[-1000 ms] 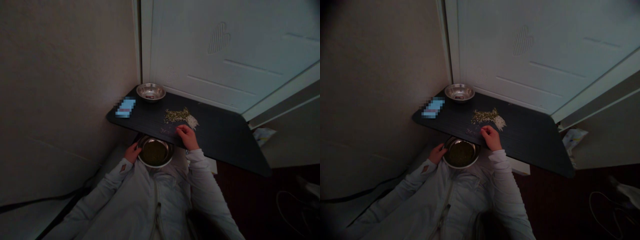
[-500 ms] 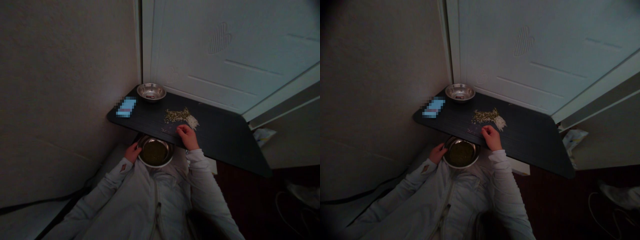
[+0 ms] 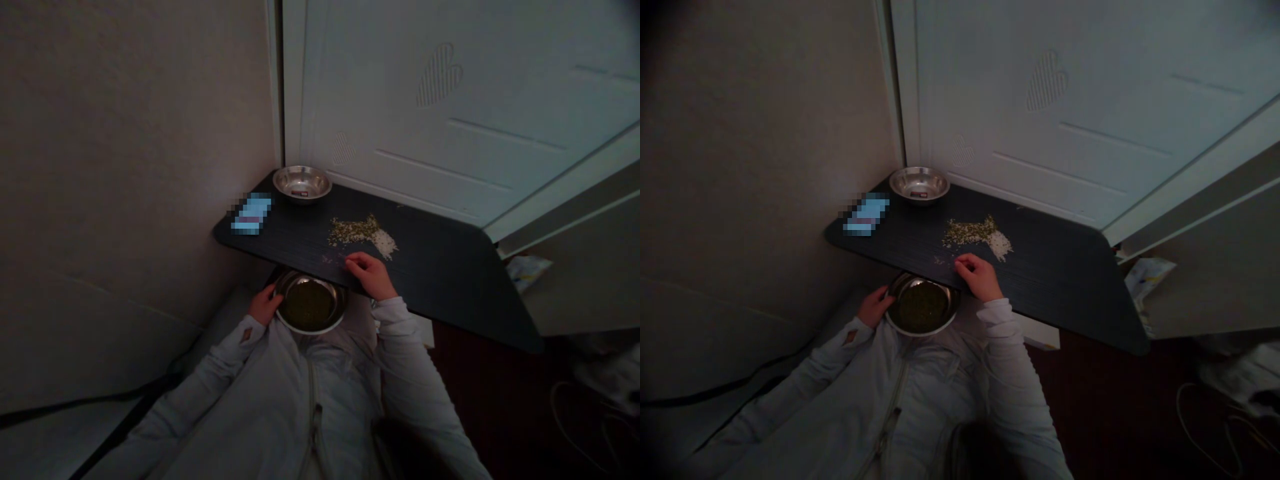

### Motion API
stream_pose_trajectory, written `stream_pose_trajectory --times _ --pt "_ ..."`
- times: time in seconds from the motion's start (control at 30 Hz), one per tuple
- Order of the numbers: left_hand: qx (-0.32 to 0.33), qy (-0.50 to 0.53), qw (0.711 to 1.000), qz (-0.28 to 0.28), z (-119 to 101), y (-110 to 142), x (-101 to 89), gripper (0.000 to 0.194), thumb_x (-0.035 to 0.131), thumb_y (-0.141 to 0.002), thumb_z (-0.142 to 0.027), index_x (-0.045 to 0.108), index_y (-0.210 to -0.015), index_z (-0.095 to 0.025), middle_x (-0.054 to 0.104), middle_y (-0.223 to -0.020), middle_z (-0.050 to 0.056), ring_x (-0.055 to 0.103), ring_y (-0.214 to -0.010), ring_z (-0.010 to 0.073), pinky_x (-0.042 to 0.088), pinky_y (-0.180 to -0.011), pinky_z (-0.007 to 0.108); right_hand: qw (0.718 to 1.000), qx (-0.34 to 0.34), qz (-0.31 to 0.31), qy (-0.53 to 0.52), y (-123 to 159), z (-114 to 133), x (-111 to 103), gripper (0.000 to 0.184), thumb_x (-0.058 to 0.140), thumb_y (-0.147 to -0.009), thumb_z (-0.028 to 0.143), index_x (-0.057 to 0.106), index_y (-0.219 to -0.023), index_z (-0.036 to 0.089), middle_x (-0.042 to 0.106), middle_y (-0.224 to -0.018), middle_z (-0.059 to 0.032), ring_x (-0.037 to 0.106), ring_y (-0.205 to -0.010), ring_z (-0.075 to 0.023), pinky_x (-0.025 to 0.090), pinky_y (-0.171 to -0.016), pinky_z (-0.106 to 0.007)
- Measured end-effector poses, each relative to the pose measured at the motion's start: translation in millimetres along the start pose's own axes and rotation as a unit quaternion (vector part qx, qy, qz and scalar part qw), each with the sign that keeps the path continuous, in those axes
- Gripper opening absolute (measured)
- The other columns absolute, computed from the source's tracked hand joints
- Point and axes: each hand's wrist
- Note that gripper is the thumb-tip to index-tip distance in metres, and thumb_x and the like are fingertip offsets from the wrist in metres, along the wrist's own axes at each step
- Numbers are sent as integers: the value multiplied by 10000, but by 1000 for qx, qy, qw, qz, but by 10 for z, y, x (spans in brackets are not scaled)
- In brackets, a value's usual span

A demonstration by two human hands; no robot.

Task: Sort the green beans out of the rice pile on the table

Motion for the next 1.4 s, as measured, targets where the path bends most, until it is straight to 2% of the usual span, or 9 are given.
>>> stream_pose_trajectory --times 0.27,0.33,0.5,0.6,0.7,0.9,1.07,1.27,1.4 --pt "-3 2 1000 -6 6 -9 -1 379 438 -582 -301 563 -903 -144 616 -813 10 525 -809 173 398 -736 268 1000 4 19 -23 21 59 -4 190 500 -629 345 542 -711 179 555 -586 15 517 -576 -111 378 -582 -243" --pt "-3 3 1000 -3 1 -4 -4 380 437 -583 -303 564 -903 -141 617 -809 10 527 -802 172 399 -734 267 999 3 -20 -36 14 54 -16 186 491 -631 343 533 -704 177 540 -582 18 502 -568 -106 373 -570 -234" --pt "-4 6 1000 -2 -2 4 -5 392 430 -590 -302 554 -918 -127 615 -809 16 528 -792 169 402 -725 265 977 31 -208 -39 -21 -35 -60 181 452 -634 340 505 -670 171 472 -548 31 432 -524 -91 340 -519 -211" --pt "-7 -1 1000 1 -2 2 -5 385 428 -593 -299 555 -915 -130 613 -818 15 528 -792 170 402 -721 265 963 44 -266 -26 -32 -98 -79 183 436 -628 338 502 -646 168 456 -550 30 405 -521 -91 322 -507 -207" --pt "-2 -4 1000 -2 2 -4 -5 383 431 -594 -301 558 -919 -144 613 -827 11 523 -810 173 393 -740 268 954 40 -296 -10 -33 -125 -85 204 406 -632 341 508 -649 165 492 -588 15 425 -571 -106 328 -547 -216" --pt "-1 -5 1000 -2 -1 -4 -7 381 429 -591 -306 560 -912 -148 613 -816 3 521 -815 169 392 -742 265 959 39 -280 10 -24 -67 -75 175 423 -619 323 514 -621 173 497 -586 20 428 -581 -109 330 -567 -217" --pt "0 -2 1000 -6 -50 17 -15 379 431 -587 -299 565 -904 -140 614 -824 7 525 -798 166 393 -738 259 974 39 -221 1 -13 -33 -73 165 447 -616 320 525 -629 175 476 -545 32 411 -531 -99 323 -537 -216" --pt "2 -5 1000 -4 -19 -3 -8 424 432 -588 -299 545 -960 -128 606 -877 23 522 -821 174 386 -756 265 973 46 -224 -10 -6 -30 -77 152 449 -617 303 524 -624 171 475 -546 33 409 -522 -93 322 -523 -212" --pt "1 -6 1000 -3 13 -15 -3 434 429 -590 -300 536 -980 -142 608 -875 13 525 -812 172 390 -753 269 979 38 -202 8 3 -20 -70 150 450 -622 304 524 -615 174 484 -555 29 422 -540 -99 325 -533 -216"
Point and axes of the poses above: each hand's wrist, its own y-axis away from the middle knuckle, its own x-axis out of the palm, z = x × y
